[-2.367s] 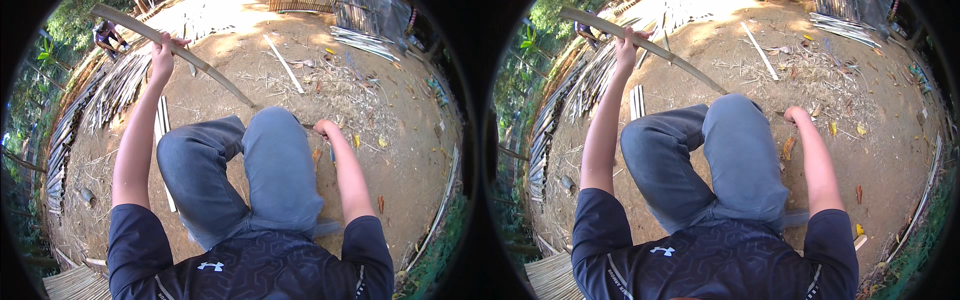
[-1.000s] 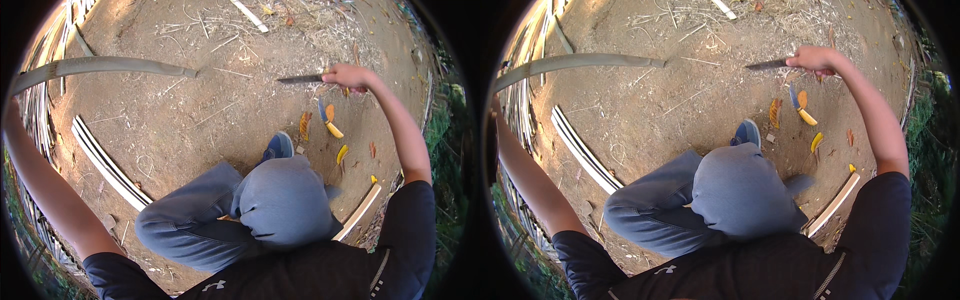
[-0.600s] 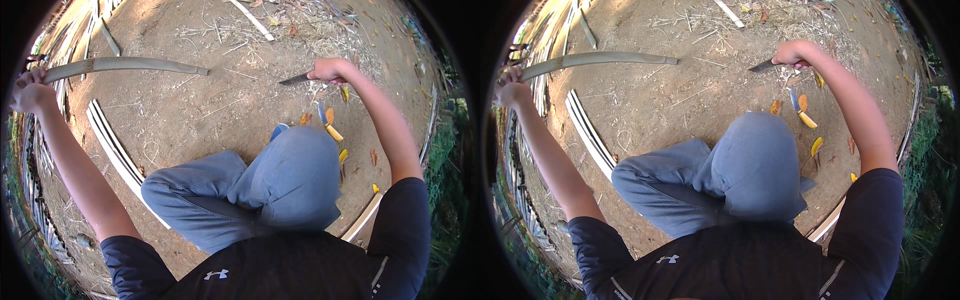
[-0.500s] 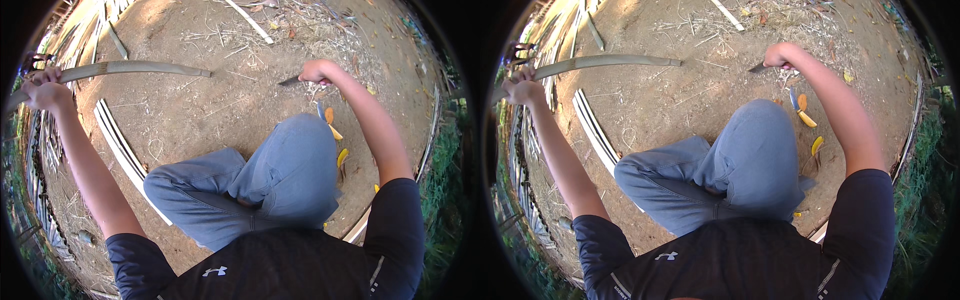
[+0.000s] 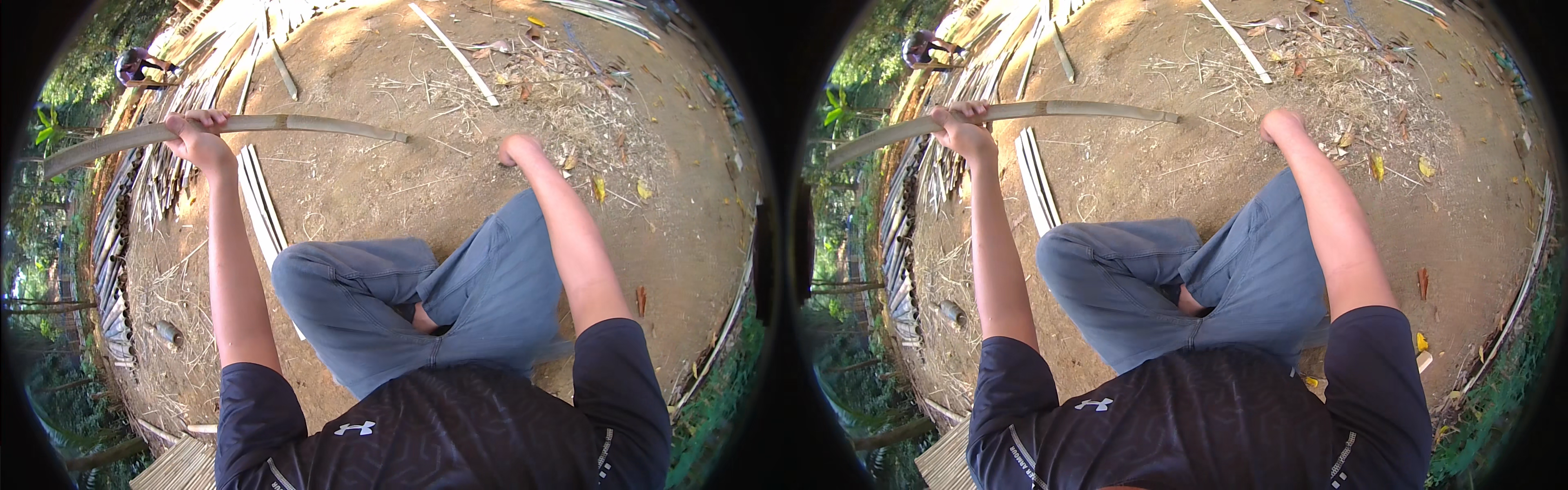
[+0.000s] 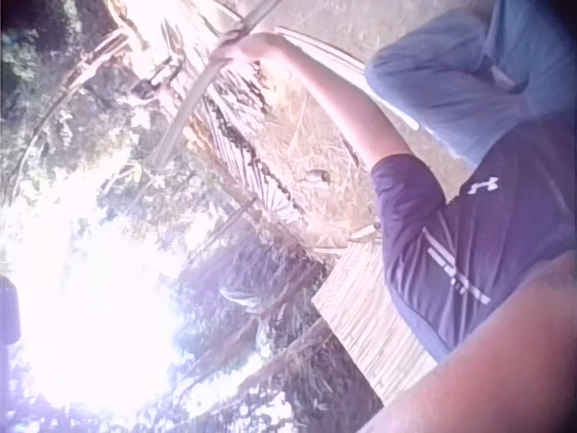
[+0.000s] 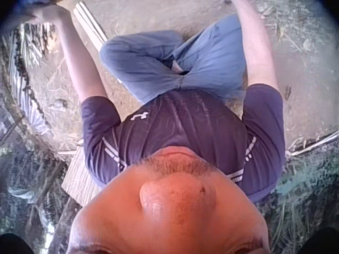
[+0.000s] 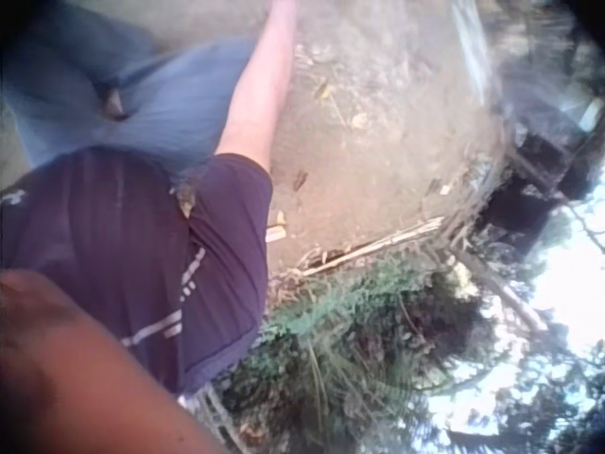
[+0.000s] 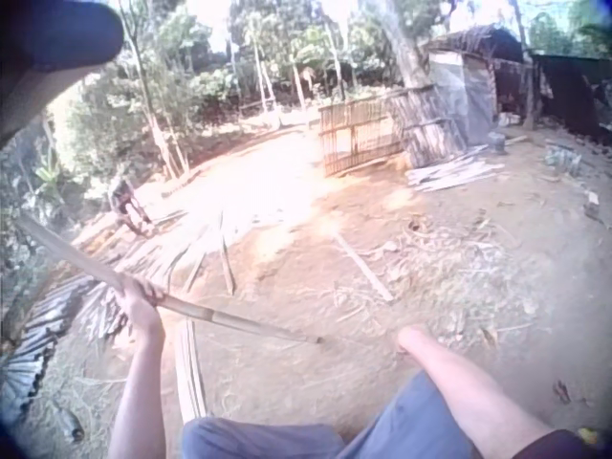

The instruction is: The person holds a bamboo strip and shaves the edges using a large knife, turning the strip over to work on different sides.

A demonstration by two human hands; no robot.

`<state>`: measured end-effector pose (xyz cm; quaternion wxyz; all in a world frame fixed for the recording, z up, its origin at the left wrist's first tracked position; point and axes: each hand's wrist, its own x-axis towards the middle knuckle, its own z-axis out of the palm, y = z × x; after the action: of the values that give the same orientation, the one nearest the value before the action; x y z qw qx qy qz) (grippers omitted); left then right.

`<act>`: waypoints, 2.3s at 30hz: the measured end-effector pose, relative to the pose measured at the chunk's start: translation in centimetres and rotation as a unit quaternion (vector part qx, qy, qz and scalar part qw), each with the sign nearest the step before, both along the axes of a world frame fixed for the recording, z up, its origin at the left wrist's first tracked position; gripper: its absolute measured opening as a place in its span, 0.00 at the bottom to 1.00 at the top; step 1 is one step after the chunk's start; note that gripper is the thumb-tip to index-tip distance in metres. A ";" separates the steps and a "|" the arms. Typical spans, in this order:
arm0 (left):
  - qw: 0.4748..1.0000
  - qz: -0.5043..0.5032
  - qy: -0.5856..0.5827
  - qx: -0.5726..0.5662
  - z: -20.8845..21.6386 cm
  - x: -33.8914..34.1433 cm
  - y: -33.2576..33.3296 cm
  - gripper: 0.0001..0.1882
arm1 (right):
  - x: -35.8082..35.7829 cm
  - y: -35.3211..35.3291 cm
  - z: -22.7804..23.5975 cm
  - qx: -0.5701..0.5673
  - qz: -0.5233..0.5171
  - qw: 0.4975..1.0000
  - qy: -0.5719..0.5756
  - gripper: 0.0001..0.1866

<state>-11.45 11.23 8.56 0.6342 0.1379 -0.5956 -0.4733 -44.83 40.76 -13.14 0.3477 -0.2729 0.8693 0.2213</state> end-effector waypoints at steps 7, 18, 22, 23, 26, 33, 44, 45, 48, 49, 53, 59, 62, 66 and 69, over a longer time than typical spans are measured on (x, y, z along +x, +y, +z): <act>0.999 -0.038 -0.032 -0.005 -1.0 2.6 2.9 0.19 | 1.3 2.7 1.1 -0.076 0.022 0.996 0.039 0.21; 0.996 0.010 0.082 0.015 -0.6 3.0 5.8 0.23 | 9.0 3.9 7.2 -0.551 -0.227 0.793 -0.131 0.15; 0.992 0.009 0.122 0.030 0.8 5.0 4.7 0.26 | 15.9 1.8 3.9 -0.583 -0.324 0.673 -0.321 0.10; 0.989 0.012 0.137 0.045 0.9 5.8 4.5 0.27 | 18.0 1.4 3.9 -0.575 -0.324 0.681 -0.317 0.08; 0.988 -0.024 0.144 0.051 0.7 7.2 2.8 0.27 | 22.4 -0.7 3.0 -0.597 -0.259 0.702 -0.287 0.09; 0.984 -0.019 0.089 0.155 1.8 7.9 2.0 0.20 | 24.7 -3.2 5.9 -0.631 -0.237 0.666 -0.318 0.08; 0.981 -0.108 0.093 0.128 -0.2 10.1 2.9 0.24 | 28.0 -6.2 8.3 -0.618 -0.119 0.740 -0.239 0.07; 0.981 -0.121 0.089 0.124 -0.1 10.3 2.9 0.23 | 28.4 -6.4 7.8 -0.638 -0.088 0.735 -0.211 0.07; 0.981 -0.100 0.090 0.138 -0.5 11.2 2.8 0.23 | 30.0 -6.9 7.7 -0.650 -0.038 0.736 -0.185 0.06; 0.981 -0.087 0.091 0.147 -0.7 11.2 2.9 0.23 | 29.9 -7.0 7.3 -0.638 -0.032 0.750 -0.173 0.07; 0.978 -0.084 0.098 0.163 -1.6 12.5 2.3 0.22 | 29.9 -8.0 5.8 -0.605 -0.024 0.782 -0.145 0.07; 0.975 -0.088 0.108 0.172 -2.5 13.6 1.8 0.21 | 30.7 -9.0 7.0 -0.613 -0.025 0.768 -0.186 0.09; 0.980 -0.025 0.099 0.172 -2.4 12.7 2.2 0.21 | 30.1 -9.5 5.9 -0.603 -0.008 0.782 -0.157 0.10; 0.970 0.017 0.126 0.209 -2.6 13.8 1.2 0.21 | 31.4 -10.1 8.8 -0.585 0.011 0.791 -0.182 0.10; 0.975 0.022 0.109 0.194 -2.7 13.5 2.2 0.21 | 29.6 -10.2 7.9 -0.597 0.014 0.782 -0.179 0.09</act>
<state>2.09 13.43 5.87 0.6667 0.2187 -0.4161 -0.5784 -15.25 30.60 -5.25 0.2618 -0.4729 0.7458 -0.3895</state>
